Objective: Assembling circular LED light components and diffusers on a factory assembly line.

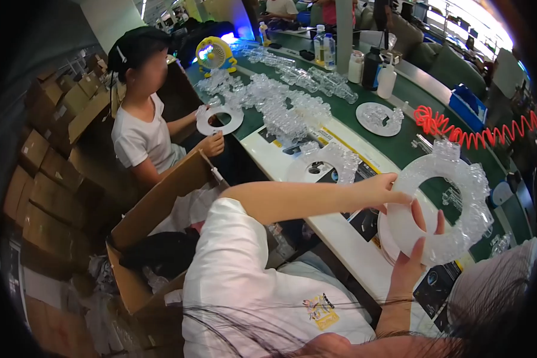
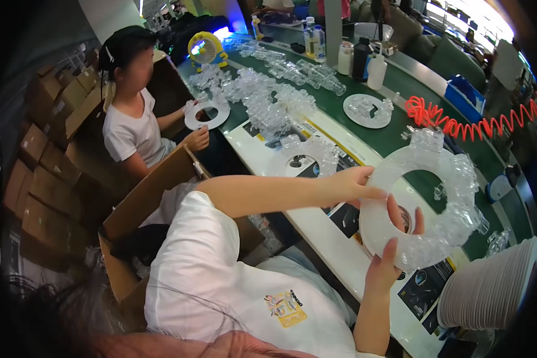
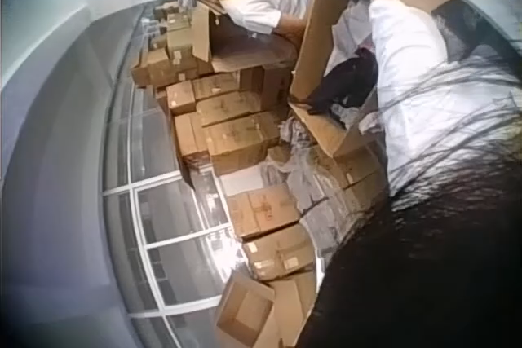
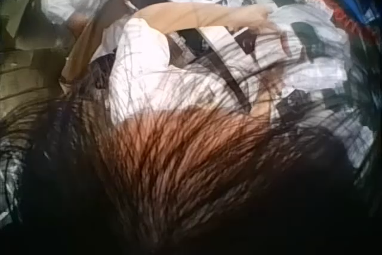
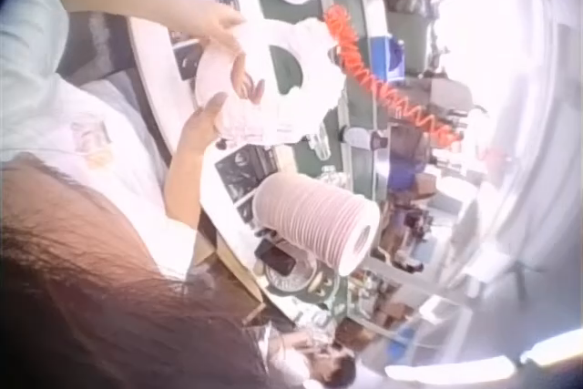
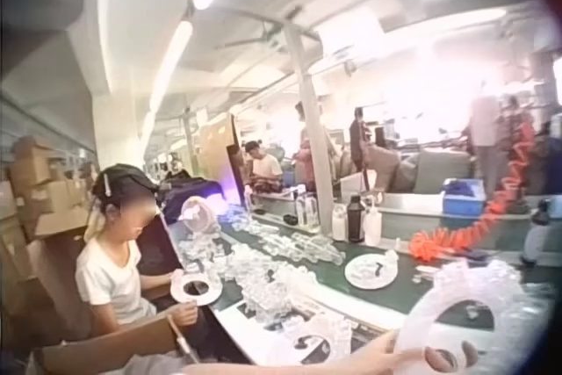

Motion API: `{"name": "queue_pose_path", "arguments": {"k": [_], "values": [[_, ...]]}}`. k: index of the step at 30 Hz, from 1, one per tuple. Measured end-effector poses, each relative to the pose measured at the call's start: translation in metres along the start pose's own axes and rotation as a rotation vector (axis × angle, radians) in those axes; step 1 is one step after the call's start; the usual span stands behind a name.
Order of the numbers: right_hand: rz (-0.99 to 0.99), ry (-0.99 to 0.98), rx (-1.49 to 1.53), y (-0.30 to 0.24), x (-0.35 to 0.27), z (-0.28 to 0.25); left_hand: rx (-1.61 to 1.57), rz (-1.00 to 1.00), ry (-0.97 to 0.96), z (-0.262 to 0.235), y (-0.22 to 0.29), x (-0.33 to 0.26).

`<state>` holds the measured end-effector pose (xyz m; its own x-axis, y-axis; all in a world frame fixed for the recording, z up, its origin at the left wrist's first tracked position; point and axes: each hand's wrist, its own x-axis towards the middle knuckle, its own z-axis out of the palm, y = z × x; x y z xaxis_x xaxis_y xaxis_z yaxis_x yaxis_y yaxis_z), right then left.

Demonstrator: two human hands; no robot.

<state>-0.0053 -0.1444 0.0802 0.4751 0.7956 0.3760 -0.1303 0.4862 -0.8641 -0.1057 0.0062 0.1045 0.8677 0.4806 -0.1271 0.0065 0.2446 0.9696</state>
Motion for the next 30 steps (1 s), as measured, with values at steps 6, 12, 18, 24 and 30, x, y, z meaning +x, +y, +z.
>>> {"name": "queue_pose_path", "arguments": {"k": [6, 12, 18, 24, 30], "values": [[0.113, -0.106, 0.182, -0.015, -0.008, -0.015, 0.691, 0.127, 0.165, -0.088, 0.070, -0.163], [0.435, -0.248, 0.370, -0.006, -0.022, -0.022, 0.744, -0.469, 0.928, -0.208, 0.023, -0.346], [0.578, -0.412, 0.482, -0.001, -0.035, -0.020, 1.128, -0.497, 1.009, -0.254, -0.099, -0.359], [0.684, -0.498, 0.513, 0.019, -0.053, -0.017, 1.381, -0.889, 0.921, -0.287, -0.139, -0.364], [0.758, -0.442, 0.507, 0.012, -0.053, -0.015, 1.476, -0.716, 0.855, -0.275, -0.150, -0.368]]}}
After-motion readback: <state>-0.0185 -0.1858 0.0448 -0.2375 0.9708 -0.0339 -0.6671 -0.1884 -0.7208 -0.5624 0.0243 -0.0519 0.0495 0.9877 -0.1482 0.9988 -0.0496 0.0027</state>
